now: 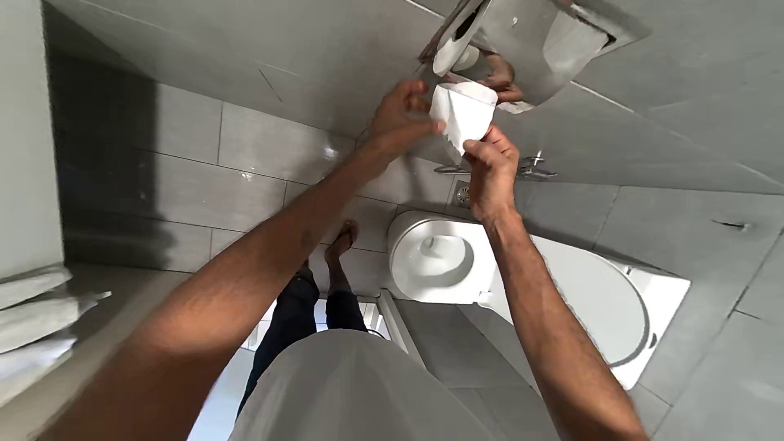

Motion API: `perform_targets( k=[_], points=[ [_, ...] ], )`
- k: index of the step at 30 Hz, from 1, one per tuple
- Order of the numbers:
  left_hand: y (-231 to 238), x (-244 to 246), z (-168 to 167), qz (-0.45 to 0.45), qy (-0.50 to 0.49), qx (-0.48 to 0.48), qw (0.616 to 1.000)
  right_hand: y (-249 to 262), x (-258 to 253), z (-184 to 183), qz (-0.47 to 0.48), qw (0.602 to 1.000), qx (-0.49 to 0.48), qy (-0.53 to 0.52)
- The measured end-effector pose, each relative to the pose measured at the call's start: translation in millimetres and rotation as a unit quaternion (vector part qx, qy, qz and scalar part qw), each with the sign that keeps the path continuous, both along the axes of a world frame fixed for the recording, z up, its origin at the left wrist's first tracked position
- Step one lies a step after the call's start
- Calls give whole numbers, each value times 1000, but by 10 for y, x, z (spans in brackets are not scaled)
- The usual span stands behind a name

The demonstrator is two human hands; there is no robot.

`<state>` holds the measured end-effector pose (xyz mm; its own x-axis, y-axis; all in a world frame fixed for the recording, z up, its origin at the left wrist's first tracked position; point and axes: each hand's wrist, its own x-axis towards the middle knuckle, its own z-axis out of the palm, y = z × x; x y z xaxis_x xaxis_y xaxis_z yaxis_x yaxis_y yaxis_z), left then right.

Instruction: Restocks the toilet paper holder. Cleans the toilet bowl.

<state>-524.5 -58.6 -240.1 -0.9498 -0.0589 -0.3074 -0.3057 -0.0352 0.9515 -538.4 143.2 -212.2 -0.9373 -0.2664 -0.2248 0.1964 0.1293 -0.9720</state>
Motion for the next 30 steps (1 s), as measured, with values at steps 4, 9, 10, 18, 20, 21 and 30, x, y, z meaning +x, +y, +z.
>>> perform_targets(
  k=[4, 9, 10, 18, 20, 21, 30],
  points=[
    [4, 310, -24, -71, -13, 118, 990, 4, 21, -62, 7, 997, -75, -24],
    [19, 349, -176, -13, -53, 22, 998, -194, -51, -123, -10, 999, -35, -6],
    [-2, 297, -202, -1, -48, 1, 999, -248, -67, -158, -32, 999, -13, 4],
    [0, -148, -208, -66, 8, -19, 998, -280, -95, -367, -62, 997, 35, -5],
    [34, -171, -234, -68, -29, -56, 996, -261, -90, -386, -81, 996, 47, -5],
    [49, -166, -245, -66, -45, -69, 994, -238, -91, -398, -82, 995, 50, -4],
    [-100, 81, -547, -113, -109, -68, 985, -153, 107, -589, -99, 991, 80, -44]
  ],
)
